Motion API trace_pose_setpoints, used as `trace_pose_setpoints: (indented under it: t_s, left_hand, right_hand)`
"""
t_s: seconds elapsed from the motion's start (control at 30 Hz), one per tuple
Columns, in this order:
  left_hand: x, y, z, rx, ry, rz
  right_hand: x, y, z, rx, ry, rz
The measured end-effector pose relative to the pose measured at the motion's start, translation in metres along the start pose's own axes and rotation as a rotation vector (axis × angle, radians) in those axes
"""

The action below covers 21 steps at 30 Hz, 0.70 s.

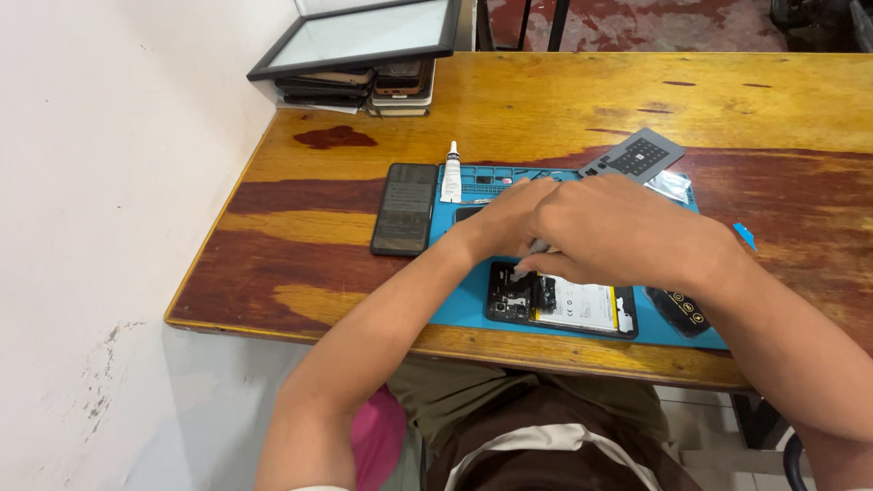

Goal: The person uses a screwdriver to remove screws from a disassembled smartphone, then picks up a different smartphone to check its screen and responsiveness. They place it back and continue unscrewing components from the first phone.

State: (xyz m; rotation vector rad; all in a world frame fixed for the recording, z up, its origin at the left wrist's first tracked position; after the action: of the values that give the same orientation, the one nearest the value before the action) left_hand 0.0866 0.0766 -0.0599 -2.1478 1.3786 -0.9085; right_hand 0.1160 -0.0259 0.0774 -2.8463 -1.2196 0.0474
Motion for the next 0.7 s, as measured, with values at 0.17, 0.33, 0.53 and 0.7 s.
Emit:
trace_pose_setpoints:
  t_s: [0.17,0.33,0.53,0.7]
  left_hand:
    - [0.003,-0.004,-0.005,0.03,0.107,-0.044]
    - [-0.005,-0.004,0.001,-0.039,0.071,-0.133]
    - [0.007,0.0,-0.006,0.102,0.068,0.1]
    - [0.001,-0.004,0.007,-0.133,-0.005,-0.128]
  right_hand:
    - [-0.006,-0.003,0.004,0.034,-0.046,-0.047]
    - [-0.01,-0.004,0.004,0.087,-0.071,-0.102]
    - [-0.005,-0.004,0.002,0.035,-0.06,-0.038]
    - [0.007,0.002,-0.009,-0.006,-0.046,0.051]
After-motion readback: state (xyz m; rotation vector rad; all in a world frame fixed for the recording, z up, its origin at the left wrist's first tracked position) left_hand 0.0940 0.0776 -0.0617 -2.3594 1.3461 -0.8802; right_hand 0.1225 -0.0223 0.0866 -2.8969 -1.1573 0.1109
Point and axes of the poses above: each hand's wrist, its own y-axis away from the middle knuckle, its own z-axis out of the palm, x = y × z, the point moved 7 cm from there along -y, towards the middle knuckle, and after that the axes turned 10 degrees about x, right-handed, at the moved point
